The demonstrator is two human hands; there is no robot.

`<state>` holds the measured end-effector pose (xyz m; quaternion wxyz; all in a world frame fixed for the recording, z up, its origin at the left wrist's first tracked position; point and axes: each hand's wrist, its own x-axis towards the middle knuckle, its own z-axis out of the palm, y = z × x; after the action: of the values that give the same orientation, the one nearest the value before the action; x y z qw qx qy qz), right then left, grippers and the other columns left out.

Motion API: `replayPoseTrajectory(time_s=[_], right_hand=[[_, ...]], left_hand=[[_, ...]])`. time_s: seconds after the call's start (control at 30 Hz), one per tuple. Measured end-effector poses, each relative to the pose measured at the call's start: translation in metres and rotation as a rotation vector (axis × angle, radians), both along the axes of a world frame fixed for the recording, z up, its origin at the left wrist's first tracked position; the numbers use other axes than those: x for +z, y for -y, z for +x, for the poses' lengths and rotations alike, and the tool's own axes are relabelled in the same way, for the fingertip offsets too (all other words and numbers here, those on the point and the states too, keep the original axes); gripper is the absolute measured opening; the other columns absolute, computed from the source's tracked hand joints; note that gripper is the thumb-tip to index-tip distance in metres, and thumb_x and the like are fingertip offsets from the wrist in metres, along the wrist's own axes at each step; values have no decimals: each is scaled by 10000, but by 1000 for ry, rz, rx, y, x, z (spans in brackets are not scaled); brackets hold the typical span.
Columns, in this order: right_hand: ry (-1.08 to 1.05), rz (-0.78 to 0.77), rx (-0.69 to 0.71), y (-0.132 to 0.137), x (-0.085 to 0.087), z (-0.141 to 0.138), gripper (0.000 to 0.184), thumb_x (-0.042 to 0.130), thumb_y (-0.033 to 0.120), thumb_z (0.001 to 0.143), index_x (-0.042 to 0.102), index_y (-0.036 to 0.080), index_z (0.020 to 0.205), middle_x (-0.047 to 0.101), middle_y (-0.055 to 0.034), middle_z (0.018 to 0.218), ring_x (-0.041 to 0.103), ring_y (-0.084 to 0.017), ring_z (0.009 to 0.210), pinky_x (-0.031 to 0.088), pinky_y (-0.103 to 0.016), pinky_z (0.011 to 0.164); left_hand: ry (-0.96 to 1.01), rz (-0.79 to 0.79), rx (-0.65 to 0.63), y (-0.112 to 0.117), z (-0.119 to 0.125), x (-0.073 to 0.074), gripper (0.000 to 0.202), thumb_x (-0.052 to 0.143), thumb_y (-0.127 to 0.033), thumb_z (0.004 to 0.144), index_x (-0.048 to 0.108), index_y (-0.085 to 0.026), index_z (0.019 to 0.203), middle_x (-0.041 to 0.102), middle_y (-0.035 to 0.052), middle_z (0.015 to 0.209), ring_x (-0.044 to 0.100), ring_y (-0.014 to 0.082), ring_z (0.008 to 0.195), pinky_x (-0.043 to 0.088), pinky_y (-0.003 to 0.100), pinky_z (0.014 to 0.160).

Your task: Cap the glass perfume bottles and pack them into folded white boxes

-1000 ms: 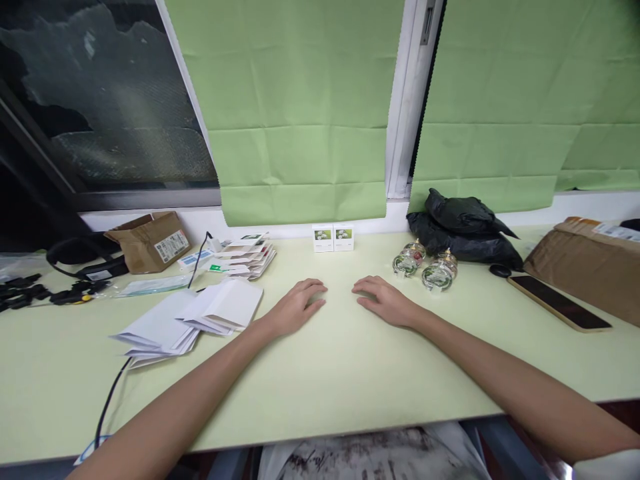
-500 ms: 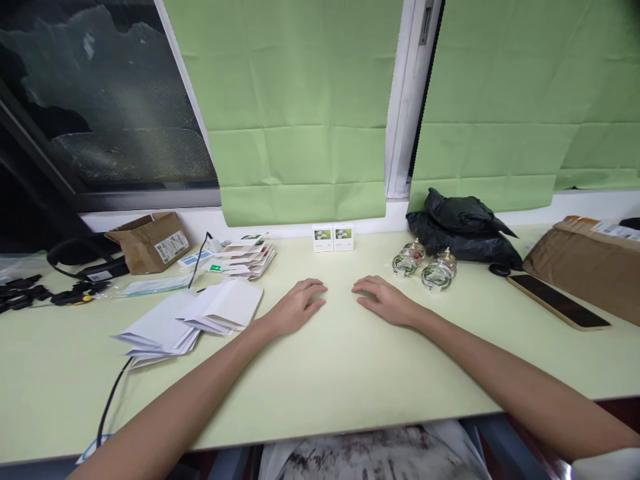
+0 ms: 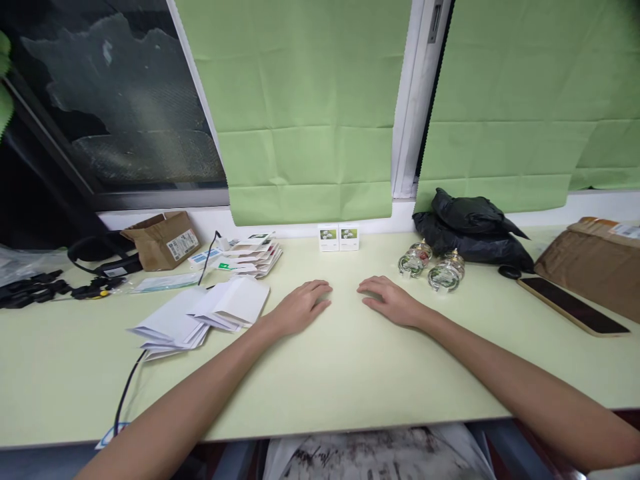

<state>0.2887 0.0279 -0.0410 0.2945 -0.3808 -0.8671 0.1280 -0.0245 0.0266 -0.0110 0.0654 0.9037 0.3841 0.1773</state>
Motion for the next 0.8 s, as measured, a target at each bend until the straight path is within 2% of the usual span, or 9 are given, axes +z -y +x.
replayPoseTrajectory(time_s=[0.17, 0.27, 0.33, 0.43, 0.53, 0.63, 0.73, 0.77, 0.8], right_hand=[[-5, -3, 8, 0, 1, 0, 287, 589, 307, 1020, 677, 263, 1289, 666, -93, 1339, 589, -287, 1253, 463, -509, 1117], [-8, 0, 10, 0, 1, 0, 284, 594, 303, 1017, 681, 262, 1284, 668, -98, 1337, 592, -292, 1244, 470, -518, 1107], [-9, 2, 6, 0, 1, 0, 285, 594, 301, 1017, 679, 259, 1286, 667, -100, 1339, 590, -293, 1243, 470, -520, 1106], [-10, 3, 4, 0, -1, -1, 289, 590, 301, 1021, 671, 255, 1294, 664, -98, 1340, 587, -289, 1249, 468, -511, 1111], [-10, 3, 6, 0, -2, -1, 282, 592, 300, 1020, 670, 259, 1288, 662, -93, 1342, 582, -285, 1261, 466, -501, 1117], [-12, -3, 1, 0, -2, -1, 279, 590, 299, 1021, 666, 263, 1287, 659, -89, 1346, 576, -282, 1265, 466, -498, 1118], [-9, -2, 3, 0, -1, -2, 277, 588, 299, 1023, 663, 261, 1286, 660, -89, 1340, 576, -281, 1260, 466, -496, 1116], [-7, 1, 5, 0, -1, -2, 276, 588, 296, 1022, 663, 260, 1286, 661, -89, 1337, 578, -281, 1257, 466, -494, 1115], [-4, 5, 7, 0, -1, -2, 276, 588, 293, 1022, 662, 260, 1286, 663, -89, 1333, 580, -279, 1254, 467, -491, 1113]], left_hand=[[-49, 25, 23, 1, 0, 0, 436, 385, -470, 1094, 577, -267, 1429, 585, 71, 1500, 553, 274, 1380, 441, 454, 1166], [-71, 19, 37, 3, 0, 6, 420, 398, -475, 1088, 595, -265, 1393, 606, 71, 1473, 589, 275, 1330, 467, 447, 1127], [-101, 16, 41, 4, -2, 16, 408, 402, -487, 1083, 618, -263, 1347, 638, 72, 1423, 630, 273, 1261, 497, 429, 1071], [-146, 76, 103, -2, -14, 43, 433, 390, -517, 1076, 634, -251, 1316, 670, 87, 1362, 648, 289, 1215, 496, 424, 1045], [-197, 153, 329, -26, -39, 77, 523, 419, -585, 1040, 587, -238, 1393, 642, 117, 1422, 606, 343, 1284, 467, 466, 1077], [-266, 140, 648, -69, -72, 106, 666, 421, -633, 1007, 506, -167, 1476, 585, 206, 1472, 567, 429, 1310, 468, 533, 1050], [-211, 60, 948, -115, -102, 122, 929, 365, -774, 955, 432, -24, 1499, 516, 345, 1477, 526, 520, 1324, 451, 591, 1036], [-170, 37, 994, -129, -109, 125, 982, 349, -795, 948, 421, 25, 1483, 529, 385, 1433, 529, 528, 1313, 460, 586, 1017], [-144, 20, 976, -140, -114, 126, 1013, 362, -792, 948, 416, 87, 1448, 559, 419, 1364, 539, 531, 1290, 467, 581, 994]])
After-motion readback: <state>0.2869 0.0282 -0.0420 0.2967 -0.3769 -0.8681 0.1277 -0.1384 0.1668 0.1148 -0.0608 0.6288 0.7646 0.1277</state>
